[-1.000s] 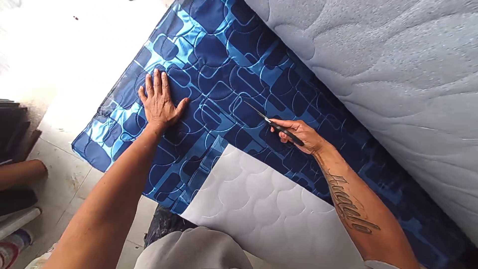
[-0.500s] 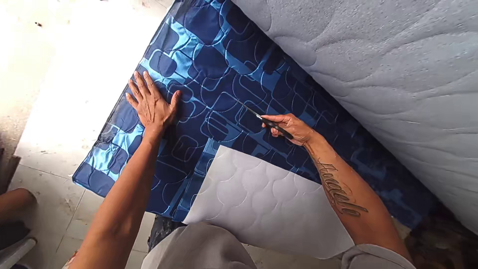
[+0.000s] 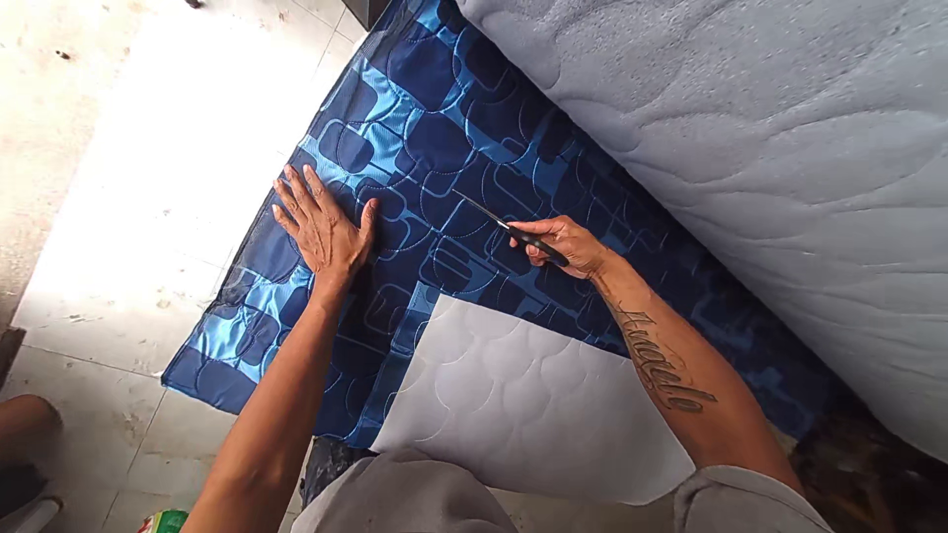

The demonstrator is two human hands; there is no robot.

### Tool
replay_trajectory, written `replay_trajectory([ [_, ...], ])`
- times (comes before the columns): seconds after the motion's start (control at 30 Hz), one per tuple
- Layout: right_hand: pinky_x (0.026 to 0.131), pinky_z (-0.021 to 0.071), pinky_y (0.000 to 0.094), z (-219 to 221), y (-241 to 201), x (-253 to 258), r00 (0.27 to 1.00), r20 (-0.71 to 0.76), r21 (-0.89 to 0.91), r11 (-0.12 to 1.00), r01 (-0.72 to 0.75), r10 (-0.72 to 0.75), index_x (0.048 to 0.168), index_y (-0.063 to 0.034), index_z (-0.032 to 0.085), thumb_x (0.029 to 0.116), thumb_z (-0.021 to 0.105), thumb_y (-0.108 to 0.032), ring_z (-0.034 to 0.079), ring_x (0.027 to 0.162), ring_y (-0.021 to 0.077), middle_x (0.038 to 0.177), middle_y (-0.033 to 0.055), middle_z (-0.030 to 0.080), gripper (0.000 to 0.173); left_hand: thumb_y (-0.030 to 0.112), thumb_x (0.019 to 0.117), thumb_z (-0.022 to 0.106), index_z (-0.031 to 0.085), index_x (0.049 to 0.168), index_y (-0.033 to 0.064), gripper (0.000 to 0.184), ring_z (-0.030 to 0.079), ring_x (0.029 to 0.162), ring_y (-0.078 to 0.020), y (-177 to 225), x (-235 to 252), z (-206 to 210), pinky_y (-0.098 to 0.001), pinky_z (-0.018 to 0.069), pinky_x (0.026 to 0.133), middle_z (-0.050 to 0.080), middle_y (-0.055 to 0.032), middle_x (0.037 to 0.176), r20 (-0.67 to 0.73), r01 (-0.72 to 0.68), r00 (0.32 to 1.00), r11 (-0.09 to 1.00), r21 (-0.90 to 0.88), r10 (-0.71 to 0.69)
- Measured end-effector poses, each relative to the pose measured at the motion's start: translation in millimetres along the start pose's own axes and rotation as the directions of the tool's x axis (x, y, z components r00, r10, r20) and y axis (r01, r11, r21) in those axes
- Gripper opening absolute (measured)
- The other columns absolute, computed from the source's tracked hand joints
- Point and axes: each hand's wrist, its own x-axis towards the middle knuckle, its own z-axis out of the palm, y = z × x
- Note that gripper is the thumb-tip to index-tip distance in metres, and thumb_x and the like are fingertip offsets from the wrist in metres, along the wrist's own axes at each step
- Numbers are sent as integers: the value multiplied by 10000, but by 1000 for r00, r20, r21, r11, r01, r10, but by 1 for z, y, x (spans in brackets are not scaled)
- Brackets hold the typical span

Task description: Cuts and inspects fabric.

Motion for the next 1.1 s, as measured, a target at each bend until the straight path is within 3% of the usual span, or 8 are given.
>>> replay_trajectory([
  [0.1,675,529,175,9,-8,14,997,52,12,999,49,-50,1425,-83,596,947,683,-213,617,765,35,1113,-2,693,503,846,853,396,191,1622,1,1160,164,1557,-437,0,-2,0,-668,127,1211,176,-248,1683,-14,4,1000,1000,-14,-4],
  [0.23,608,551,188,23,-26,34,1000,14,8,1000,25,-25,1396,-73,623,927,677,-139,629,682,54,1040,17,709,477,833,857,407,200,1622,7,1145,176,1556,-428,1,-2,0,-667,133,1212,184,-246,1682,-24,8,1000,1000,-11,-8],
  [0.37,654,534,172,31,-35,48,998,39,7,999,46,-46,1409,-92,613,939,668,-172,617,723,37,1064,2,704,480,826,855,421,209,1618,4,1142,172,1552,-447,1,-1,0,-681,139,1201,176,-256,1681,-20,-2,1000,1000,-16,2],
  [0.5,580,531,178,42,-48,66,999,13,-9,999,39,-39,1393,-77,631,936,663,-124,610,656,59,999,37,706,461,828,853,419,234,1616,15,1130,180,1554,-432,1,-2,0,-671,142,1205,191,-244,1681,-19,6,1000,1000,-16,-6],
  [0.87,614,505,174,58,-57,98,998,6,-55,996,65,-65,1410,-93,621,944,665,-125,601,714,54,1072,47,703,469,819,847,452,215,1603,-43,1171,204,1550,-422,2,-3,1,-642,142,1223,220,-256,1669,-71,2,997,1000,-19,-3],
  [1.0,545,485,177,72,-69,106,996,-40,-32,997,75,-77,1364,-74,659,938,645,-61,586,649,69,1011,71,715,427,824,849,437,224,1601,-42,1166,211,1547,-422,2,-4,1,-645,148,1218,228,-255,1666,-59,1,998,1000,-11,-2],
  [1.1,560,487,179,77,-78,113,995,-18,-58,994,95,-96,1384,-85,644,954,659,-54,594,677,74,1037,69,714,432,827,846,437,240,1599,-35,1161,214,1546,-426,2,-2,1,-640,152,1221,244,-249,1663,-61,1,998,1000,-2,-2],
])
